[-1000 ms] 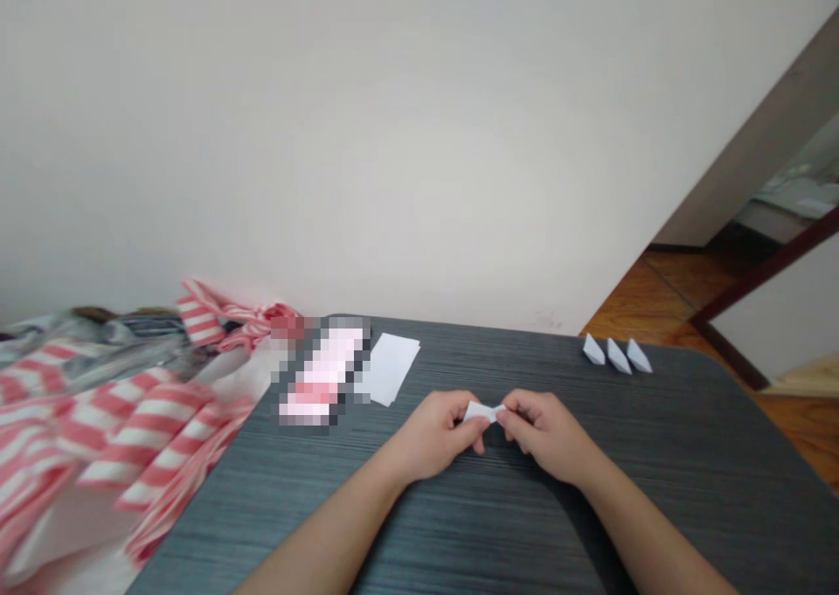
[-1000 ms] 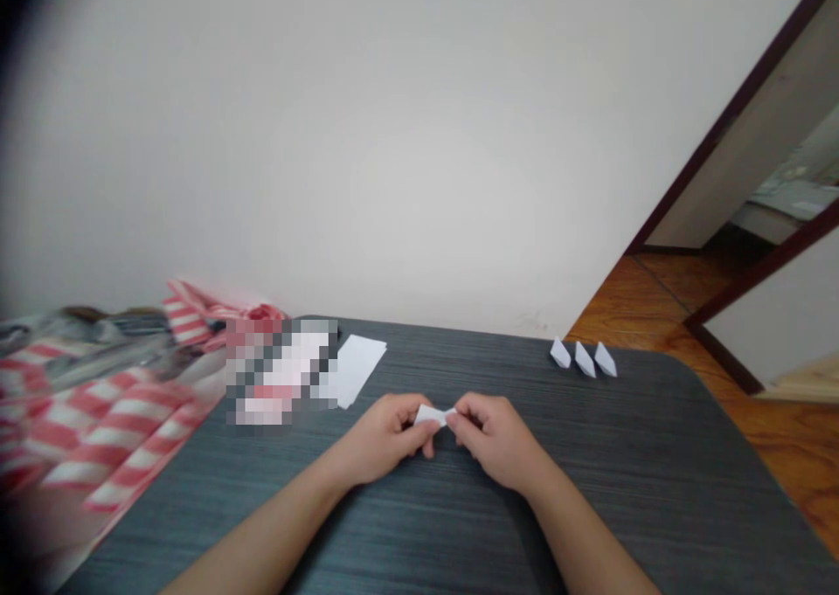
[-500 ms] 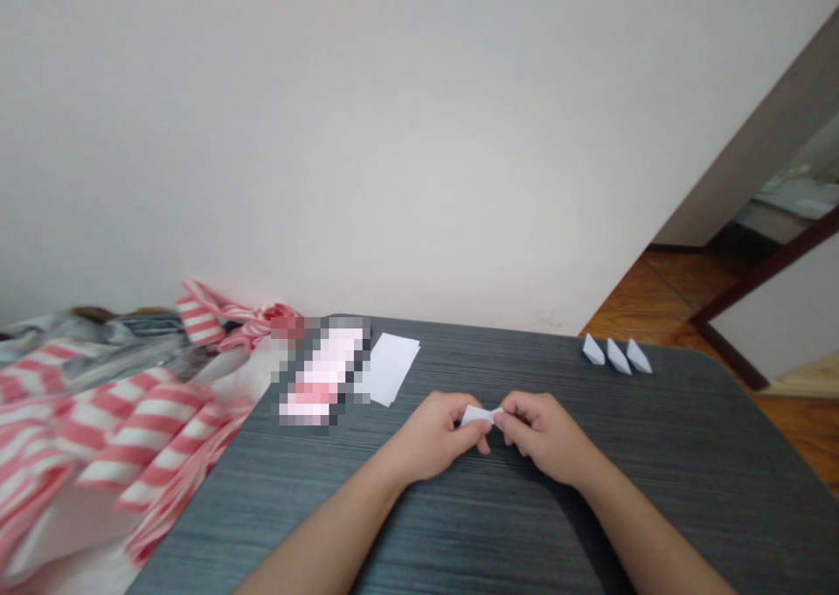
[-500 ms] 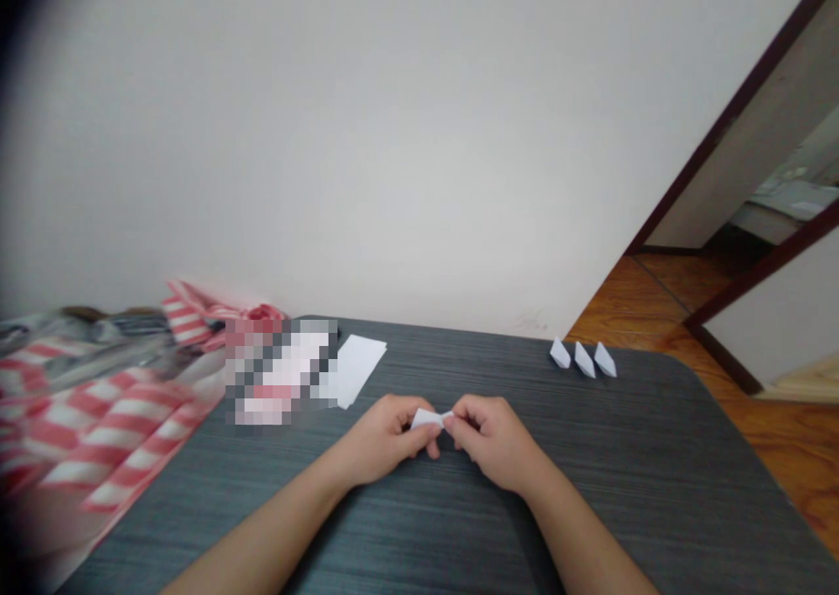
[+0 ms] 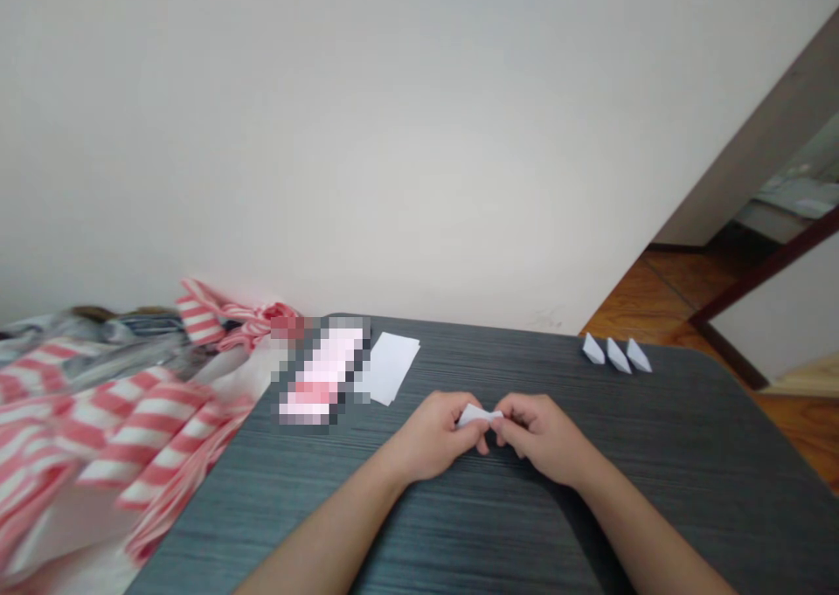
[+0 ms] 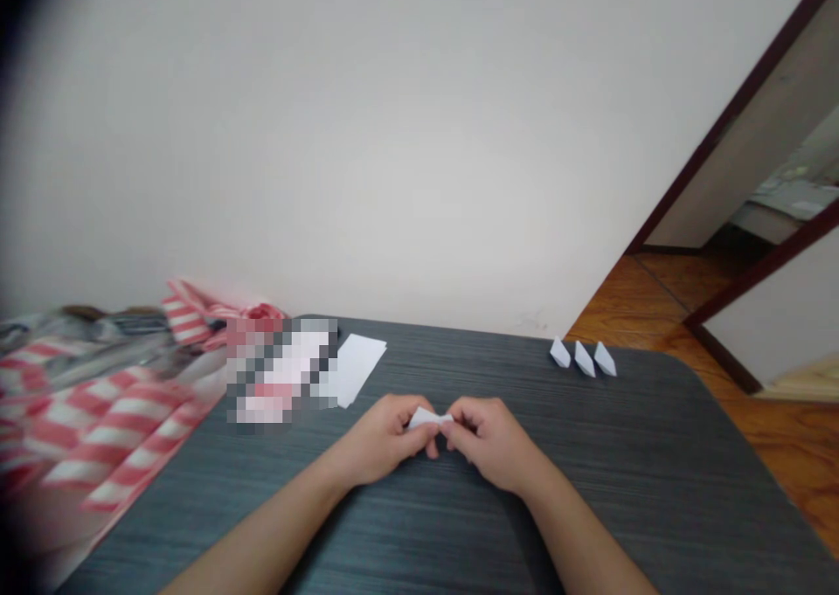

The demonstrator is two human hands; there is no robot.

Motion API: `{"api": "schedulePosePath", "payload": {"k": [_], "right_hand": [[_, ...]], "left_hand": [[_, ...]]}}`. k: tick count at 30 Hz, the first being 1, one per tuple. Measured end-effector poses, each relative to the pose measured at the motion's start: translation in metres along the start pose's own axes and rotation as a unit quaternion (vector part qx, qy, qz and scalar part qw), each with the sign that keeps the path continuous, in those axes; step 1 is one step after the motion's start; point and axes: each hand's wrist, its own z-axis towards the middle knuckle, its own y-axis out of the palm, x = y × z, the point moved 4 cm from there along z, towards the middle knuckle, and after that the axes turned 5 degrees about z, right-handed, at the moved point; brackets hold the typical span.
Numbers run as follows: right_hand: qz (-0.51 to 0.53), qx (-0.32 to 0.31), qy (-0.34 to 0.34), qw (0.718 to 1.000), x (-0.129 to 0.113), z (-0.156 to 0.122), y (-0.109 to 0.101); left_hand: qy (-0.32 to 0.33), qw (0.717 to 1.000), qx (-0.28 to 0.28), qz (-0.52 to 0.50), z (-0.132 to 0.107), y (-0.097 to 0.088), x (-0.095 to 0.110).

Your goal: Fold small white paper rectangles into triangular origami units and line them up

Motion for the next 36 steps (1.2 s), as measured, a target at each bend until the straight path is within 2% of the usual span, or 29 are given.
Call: {"api": "schedulePosePath", "payload": {"k": [9, 16, 23, 29, 36], "right_hand": [[-0.010, 0.002, 0.013, 1.000, -0.002, 0.000, 0.000], [-0.003, 0.039, 0.022, 0.999, 0.002, -0.001, -0.008], [0.015, 0.047, 0.035, 0.998, 0.004, -0.001, -0.008], [0.048, 0.027, 0.033, 0.998, 0.008, 0.000, -0.004], [0.016, 0.024, 0.033, 0.999, 0.003, -0.001, -0.007]], "left_hand": [[-0.003, 1.000, 0.003, 0.017, 0.000, 0.000, 0.000], [-0.029, 0.999, -0.005, -0.014, 0.001, 0.001, -0.006], [-0.032, 0.999, -0.009, -0.015, 0.001, 0.000, -0.004], [-0.027, 0.999, -0.009, -0.015, 0.000, -0.001, -0.003], [-0.026, 0.999, -0.017, -0.017, 0.001, 0.000, -0.002]]}}
